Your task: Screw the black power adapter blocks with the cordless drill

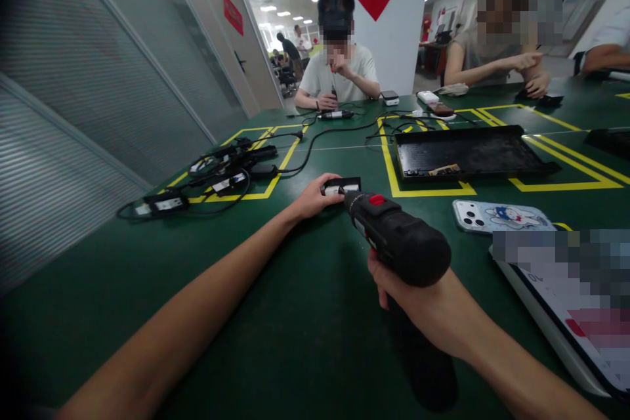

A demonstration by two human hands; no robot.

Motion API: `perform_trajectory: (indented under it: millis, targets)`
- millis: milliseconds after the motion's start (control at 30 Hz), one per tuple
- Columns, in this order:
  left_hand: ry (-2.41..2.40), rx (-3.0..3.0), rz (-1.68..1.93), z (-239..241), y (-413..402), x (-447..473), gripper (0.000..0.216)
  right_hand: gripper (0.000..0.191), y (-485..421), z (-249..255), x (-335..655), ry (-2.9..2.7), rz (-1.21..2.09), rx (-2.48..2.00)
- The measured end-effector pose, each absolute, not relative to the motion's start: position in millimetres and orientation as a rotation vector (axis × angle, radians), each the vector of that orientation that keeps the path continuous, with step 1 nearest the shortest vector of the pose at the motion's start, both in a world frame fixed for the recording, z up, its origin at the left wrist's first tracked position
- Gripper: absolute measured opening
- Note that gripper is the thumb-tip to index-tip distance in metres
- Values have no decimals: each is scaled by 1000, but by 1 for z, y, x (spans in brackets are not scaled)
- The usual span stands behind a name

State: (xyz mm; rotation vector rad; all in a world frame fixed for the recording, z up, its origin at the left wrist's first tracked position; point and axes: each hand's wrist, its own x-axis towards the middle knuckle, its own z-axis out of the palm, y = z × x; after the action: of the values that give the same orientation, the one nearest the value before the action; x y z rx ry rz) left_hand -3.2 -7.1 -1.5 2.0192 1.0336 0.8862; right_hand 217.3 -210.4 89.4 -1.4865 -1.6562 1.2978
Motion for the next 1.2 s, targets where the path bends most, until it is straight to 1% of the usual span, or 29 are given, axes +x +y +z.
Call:
perform_trajectory:
  millis: [100,267,433,800,933,1067,1200]
  targets:
    - [996,2043,874,1,-8,-5,54,25,-212,93,217,-1676,1311,-1489]
    - [924,2161,875,3,-6,-5,36,24,-214,94,216,-1672,1317,-1524]
    - [933,2149,920,2,-7,-2,34,26,-213,91,216,-1676,1281,-1535]
    - [957,2174,952,1,-7,-2,31,20,-212,90,218,-1681,1284,-1472]
    - [946,2177,939,2,-7,-1,31,30,-213,90,219,-1703,1245,-1502]
    - [935,2179,934,1,-6,-1,31,30,-213,89,219,-1706,1212,-1486]
    - [933,2185,913,1,-5,-2,32,42,-211,86,220,-1757,1140,-1501]
